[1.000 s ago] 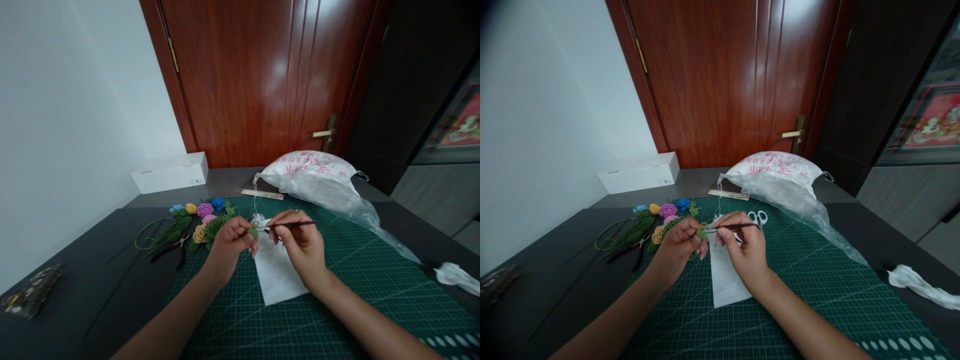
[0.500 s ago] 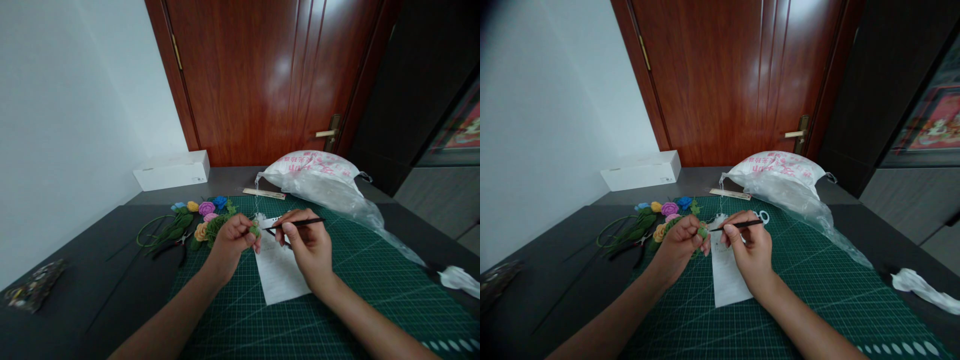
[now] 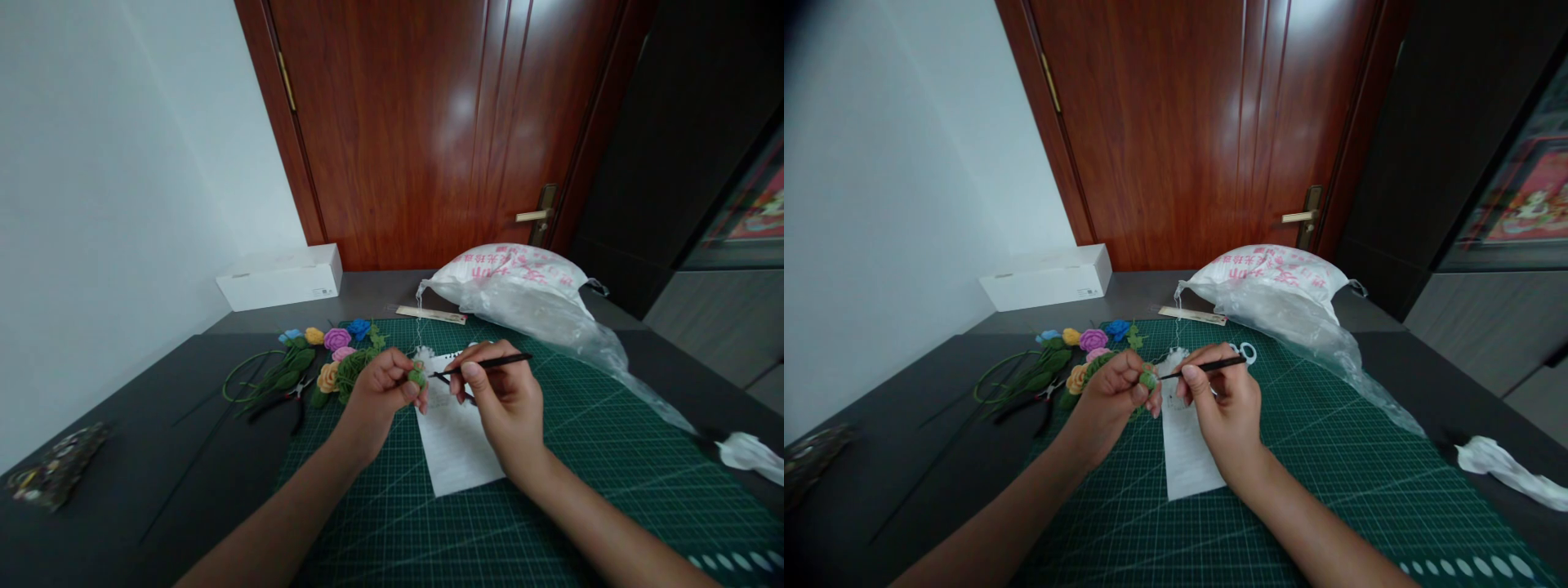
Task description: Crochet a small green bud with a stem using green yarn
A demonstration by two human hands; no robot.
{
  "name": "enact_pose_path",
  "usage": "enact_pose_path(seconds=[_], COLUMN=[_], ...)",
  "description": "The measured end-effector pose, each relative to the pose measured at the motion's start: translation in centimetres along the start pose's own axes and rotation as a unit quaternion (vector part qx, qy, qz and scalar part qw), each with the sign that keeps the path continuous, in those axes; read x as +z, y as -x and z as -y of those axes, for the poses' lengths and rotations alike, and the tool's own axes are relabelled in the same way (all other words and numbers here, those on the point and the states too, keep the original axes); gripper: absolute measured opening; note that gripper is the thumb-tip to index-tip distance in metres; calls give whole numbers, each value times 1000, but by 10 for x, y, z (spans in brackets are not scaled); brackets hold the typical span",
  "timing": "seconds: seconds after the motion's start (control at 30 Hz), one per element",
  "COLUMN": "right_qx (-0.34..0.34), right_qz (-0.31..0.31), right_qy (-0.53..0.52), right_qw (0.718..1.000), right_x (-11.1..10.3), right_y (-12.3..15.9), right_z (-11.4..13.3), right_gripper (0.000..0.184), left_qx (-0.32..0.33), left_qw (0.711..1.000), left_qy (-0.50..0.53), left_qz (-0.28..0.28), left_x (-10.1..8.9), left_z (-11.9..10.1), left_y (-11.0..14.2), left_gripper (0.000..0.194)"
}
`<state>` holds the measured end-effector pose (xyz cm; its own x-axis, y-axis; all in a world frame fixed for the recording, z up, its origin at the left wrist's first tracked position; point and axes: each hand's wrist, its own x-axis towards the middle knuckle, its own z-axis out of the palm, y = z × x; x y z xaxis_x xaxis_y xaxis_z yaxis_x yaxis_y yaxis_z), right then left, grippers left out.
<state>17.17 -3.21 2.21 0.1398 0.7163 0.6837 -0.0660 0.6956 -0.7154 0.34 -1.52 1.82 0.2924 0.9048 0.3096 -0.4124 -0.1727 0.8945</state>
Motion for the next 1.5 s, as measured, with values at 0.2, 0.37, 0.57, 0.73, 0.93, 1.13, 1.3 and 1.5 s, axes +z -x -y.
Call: enact_pose_path(seconds=[0.2, 0.37, 0.57, 0.73, 0.93, 1.13, 1.3, 1.5], right_qx=[9, 7, -59, -173, -68, -78, -93, -93], right_qz=[-9, 5, 48, 132, 69, 15, 48, 41], right_qy=[-18, -3, 37, 69, 3, 45, 50, 47], right_qw=[1000, 1000, 996, 974, 995, 996, 993, 994], right_x=[2, 4, 4, 2, -4, -8, -6, -5], right_y=[0, 0, -1, -3, -8, -4, 0, 0], right_z=[2, 2, 4, 0, -5, 2, -3, -2], right_gripper=[10, 10, 11, 16, 8, 6, 7, 9], left_qx=[-9, -11, -15, -21, -3, 10, 8, 3], left_qw=[1000, 1000, 1000, 1000, 1000, 1000, 1000, 1000], left_qy=[-2, -16, -17, -18, -20, -4, -10, -5], left_qz=[4, 8, 9, -1, -2, -12, -2, 3], left_x=[2, 2, 3, 4, 4, 2, 4, 4], left_z=[1, 1, 1, -1, -3, -1, -2, -2], left_y=[0, 1, 3, 6, 3, -2, 0, 2], left_gripper=[29, 31, 33, 33, 28, 29, 28, 29])
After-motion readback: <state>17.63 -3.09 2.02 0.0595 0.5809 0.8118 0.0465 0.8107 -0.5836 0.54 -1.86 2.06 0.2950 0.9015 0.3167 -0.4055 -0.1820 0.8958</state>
